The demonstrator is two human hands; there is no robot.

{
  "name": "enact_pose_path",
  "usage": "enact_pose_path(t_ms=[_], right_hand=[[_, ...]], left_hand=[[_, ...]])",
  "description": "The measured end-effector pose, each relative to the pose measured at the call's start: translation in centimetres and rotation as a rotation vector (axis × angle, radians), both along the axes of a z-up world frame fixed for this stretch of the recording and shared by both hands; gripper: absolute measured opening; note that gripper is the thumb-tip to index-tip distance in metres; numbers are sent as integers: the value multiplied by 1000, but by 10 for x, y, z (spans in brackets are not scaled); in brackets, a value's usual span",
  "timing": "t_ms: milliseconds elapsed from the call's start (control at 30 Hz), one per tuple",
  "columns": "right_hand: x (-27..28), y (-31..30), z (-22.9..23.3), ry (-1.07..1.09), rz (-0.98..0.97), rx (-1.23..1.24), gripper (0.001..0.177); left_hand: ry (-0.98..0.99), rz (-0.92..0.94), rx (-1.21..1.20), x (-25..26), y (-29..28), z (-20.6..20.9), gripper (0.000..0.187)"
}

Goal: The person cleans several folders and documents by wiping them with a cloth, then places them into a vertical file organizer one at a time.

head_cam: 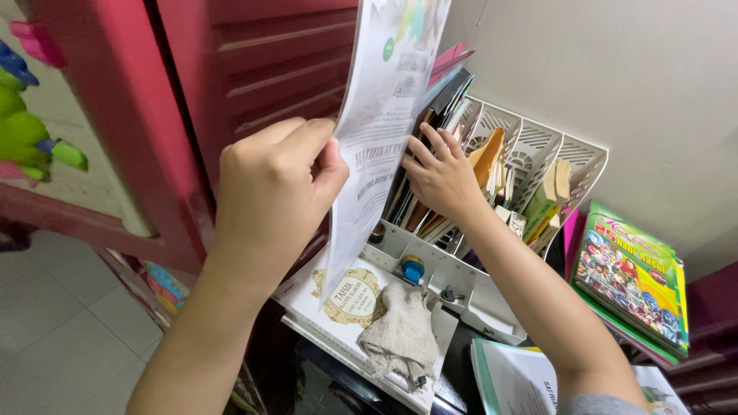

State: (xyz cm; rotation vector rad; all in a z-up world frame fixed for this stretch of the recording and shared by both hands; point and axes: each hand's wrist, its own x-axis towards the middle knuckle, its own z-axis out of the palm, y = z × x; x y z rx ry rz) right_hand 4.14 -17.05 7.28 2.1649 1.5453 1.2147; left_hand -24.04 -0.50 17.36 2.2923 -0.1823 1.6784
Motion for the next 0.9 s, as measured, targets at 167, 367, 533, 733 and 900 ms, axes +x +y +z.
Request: enact_pose_path(t_ms=[167,367,533,733,900], right_hand=[[-2,-10,1,-132,23,29,60],[-2,-16,6,-114,-90,-51,74],[0,-20,5,-176,-34,26,69],[11,-13,-5,-147,-119,51,57],[10,-10,1,-189,-43,63,66]], left_hand=[[0,-4,4,17,0,-3,5],[-5,8,-11,26,7,-3,6],[-12,-8,-20,30,17,-3,6],[21,29,-30,28,24,-5,6],[17,49,-1,25,25,-2,6]])
